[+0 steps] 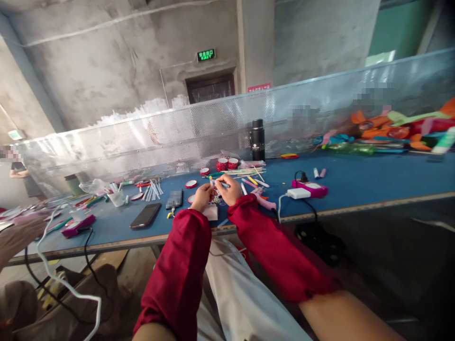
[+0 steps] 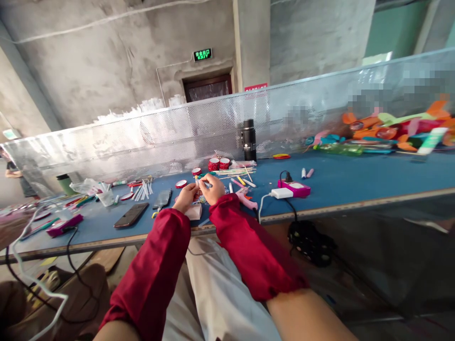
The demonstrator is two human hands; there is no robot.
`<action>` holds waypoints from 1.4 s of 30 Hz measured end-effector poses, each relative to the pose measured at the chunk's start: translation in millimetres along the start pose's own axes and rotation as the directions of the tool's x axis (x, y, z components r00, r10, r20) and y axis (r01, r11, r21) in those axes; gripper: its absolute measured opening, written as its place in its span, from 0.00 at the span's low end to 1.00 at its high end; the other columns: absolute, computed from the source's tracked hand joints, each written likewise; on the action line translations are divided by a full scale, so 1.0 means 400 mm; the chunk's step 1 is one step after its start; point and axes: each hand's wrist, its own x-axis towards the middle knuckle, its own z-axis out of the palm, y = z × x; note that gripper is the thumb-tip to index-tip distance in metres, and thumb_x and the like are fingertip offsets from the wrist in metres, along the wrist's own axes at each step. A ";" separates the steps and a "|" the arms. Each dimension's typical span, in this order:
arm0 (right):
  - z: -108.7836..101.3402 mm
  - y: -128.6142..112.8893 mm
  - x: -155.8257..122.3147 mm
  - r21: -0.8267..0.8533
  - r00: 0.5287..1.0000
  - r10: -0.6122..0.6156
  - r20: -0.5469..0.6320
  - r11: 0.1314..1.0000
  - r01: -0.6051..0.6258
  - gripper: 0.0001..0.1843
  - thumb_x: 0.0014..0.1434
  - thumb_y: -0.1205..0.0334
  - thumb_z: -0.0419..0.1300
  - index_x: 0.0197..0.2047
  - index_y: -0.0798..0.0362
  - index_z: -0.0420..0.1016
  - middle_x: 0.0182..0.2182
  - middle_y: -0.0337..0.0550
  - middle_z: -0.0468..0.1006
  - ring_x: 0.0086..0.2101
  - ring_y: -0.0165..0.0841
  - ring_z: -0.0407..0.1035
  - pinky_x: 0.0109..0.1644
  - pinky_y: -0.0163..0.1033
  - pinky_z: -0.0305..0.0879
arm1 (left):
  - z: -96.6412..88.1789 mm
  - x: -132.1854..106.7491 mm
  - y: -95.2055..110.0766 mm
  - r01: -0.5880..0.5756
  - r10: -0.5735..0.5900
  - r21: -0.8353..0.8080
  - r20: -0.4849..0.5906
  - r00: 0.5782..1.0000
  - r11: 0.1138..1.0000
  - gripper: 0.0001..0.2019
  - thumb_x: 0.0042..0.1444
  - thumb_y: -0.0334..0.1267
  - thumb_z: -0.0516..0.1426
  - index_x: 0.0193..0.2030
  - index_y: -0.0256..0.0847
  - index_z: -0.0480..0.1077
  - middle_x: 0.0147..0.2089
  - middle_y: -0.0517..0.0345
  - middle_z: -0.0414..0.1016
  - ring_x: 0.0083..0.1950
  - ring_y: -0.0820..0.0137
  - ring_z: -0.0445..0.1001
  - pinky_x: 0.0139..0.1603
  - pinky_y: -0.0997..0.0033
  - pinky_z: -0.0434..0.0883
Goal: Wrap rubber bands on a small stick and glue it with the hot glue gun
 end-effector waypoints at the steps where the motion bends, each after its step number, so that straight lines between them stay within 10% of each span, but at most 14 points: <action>1: 0.000 0.000 0.000 0.001 1.000 0.002 0.002 1.000 -0.002 0.08 0.62 0.58 0.57 0.31 0.47 0.73 0.30 0.40 0.80 0.33 0.35 0.74 0.39 0.38 0.66 | 0.000 0.000 0.000 -0.001 0.001 0.001 0.001 1.000 1.000 0.12 0.57 0.42 0.63 0.31 0.37 0.68 0.23 0.61 0.70 0.19 0.80 0.61 0.20 0.77 0.53; 42: -0.004 -0.002 0.003 -0.022 0.999 0.041 0.003 0.999 -0.041 0.08 0.60 0.59 0.57 0.29 0.47 0.71 0.28 0.39 0.79 0.32 0.36 0.73 0.38 0.37 0.67 | 0.001 -0.004 0.008 0.009 -0.009 0.014 -0.008 1.000 1.000 0.12 0.57 0.42 0.63 0.31 0.37 0.68 0.23 0.61 0.69 0.19 0.80 0.60 0.20 0.77 0.53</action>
